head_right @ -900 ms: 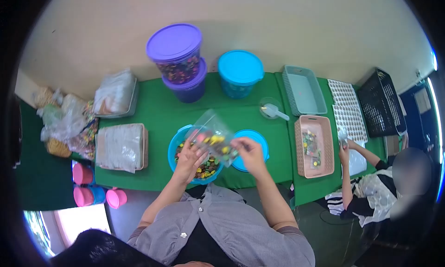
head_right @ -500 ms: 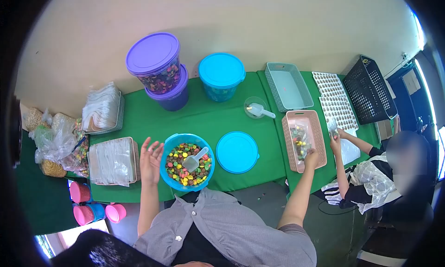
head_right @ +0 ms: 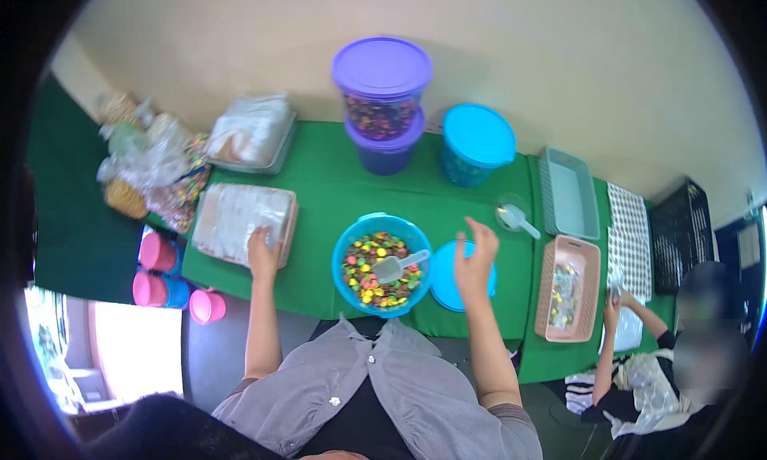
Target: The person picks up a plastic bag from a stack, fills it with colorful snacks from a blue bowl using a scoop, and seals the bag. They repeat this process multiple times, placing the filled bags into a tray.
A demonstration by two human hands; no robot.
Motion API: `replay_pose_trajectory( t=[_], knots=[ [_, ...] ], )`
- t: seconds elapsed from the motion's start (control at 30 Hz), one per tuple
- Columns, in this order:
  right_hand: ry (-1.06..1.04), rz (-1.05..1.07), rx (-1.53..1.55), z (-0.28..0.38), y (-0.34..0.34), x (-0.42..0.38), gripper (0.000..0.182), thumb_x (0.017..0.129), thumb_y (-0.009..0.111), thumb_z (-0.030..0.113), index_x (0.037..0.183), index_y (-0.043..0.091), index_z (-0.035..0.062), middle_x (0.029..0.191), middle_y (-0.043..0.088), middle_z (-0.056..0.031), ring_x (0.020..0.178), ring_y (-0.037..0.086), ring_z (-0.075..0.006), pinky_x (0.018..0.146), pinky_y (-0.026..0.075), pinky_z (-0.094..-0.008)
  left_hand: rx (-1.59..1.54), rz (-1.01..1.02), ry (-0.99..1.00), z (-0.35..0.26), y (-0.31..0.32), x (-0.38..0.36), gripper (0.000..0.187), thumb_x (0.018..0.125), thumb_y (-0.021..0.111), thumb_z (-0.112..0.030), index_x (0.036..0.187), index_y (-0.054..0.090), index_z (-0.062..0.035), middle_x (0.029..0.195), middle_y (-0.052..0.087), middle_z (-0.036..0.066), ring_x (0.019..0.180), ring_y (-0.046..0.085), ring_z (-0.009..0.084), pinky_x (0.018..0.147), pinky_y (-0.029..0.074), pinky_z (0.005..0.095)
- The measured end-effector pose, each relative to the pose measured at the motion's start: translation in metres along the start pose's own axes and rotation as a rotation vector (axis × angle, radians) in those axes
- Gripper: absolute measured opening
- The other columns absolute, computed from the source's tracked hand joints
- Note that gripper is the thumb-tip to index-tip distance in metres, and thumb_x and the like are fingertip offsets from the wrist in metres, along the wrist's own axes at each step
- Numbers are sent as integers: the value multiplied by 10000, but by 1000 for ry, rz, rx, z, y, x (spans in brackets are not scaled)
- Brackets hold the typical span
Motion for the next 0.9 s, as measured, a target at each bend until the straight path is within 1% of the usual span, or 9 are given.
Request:
replay_pose_trajectory(
  t=[0.23,0.33,0.4,0.5,0.57,0.6,0.67,0.83,0.9],
  knots=[
    [-365,397,398,191,125,-31,258,839,601,70,1097,605,59,1094,560,-156,1087,481,-348,938,395,-439,-36,-70,6,2,-2,-8,160,800,630,-59,944,626,9,989,633,174,997,579,368,888,462,428],
    [-343,597,486,228,172,-50,263,840,602,76,1103,606,64,1094,560,-161,1085,481,-345,932,404,-424,-148,65,-99,13,5,-9,169,802,627,-61,962,625,-6,978,636,168,946,605,345,831,487,409],
    [-349,640,484,236,205,-64,271,837,606,90,1107,606,62,1093,556,-171,1055,496,-347,925,414,-410,-157,1,-46,13,-1,-15,220,817,612,-54,1037,615,-39,971,638,167,916,617,352,775,500,418],
    [-236,753,434,230,265,-91,281,887,598,166,1129,584,24,1095,565,-172,1029,543,-299,903,440,-401,-277,73,15,9,-4,-25,309,842,583,-38,1148,581,-79,1028,638,170,926,628,349,758,504,431],
    [172,626,435,196,298,-105,323,907,612,221,1121,571,-18,1035,599,-142,912,605,-229,796,495,-352,-302,64,47,4,-22,-33,315,830,596,-35,1142,582,-76,1036,637,165,939,629,339,771,507,425],
    [177,618,434,198,302,-105,323,907,612,221,1121,571,-18,1035,599,-142,912,605,-229,796,495,-352,-329,57,74,-3,-33,-36,321,819,608,-32,1136,584,-73,1044,637,160,953,630,330,783,509,419],
    [496,839,756,193,326,-123,314,918,621,225,1080,587,-41,960,637,-97,820,626,-171,726,511,-296,-393,81,146,-15,-45,-42,337,808,627,-34,1139,582,-76,1039,640,153,963,631,337,802,511,415],
    [335,737,956,221,273,-92,210,927,609,171,987,639,-28,917,671,-73,868,623,-131,800,490,-269,-429,-87,334,-55,-128,-14,475,775,705,-48,1213,522,-66,1066,653,120,1012,635,313,867,504,385],
    [220,768,877,245,227,-75,212,917,619,178,996,643,-18,887,677,-69,848,620,-135,789,487,-286,-806,-194,27,-26,-136,9,601,808,700,-30,1340,425,-81,1000,668,103,957,655,263,882,501,352]
  ],
)
Point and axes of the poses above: each hand's wrist, its own x-axis towards the middle knuckle, its own y-axis out of the palm, z = x × y, the point moved 9 cm from there along x, towards the middle knuckle
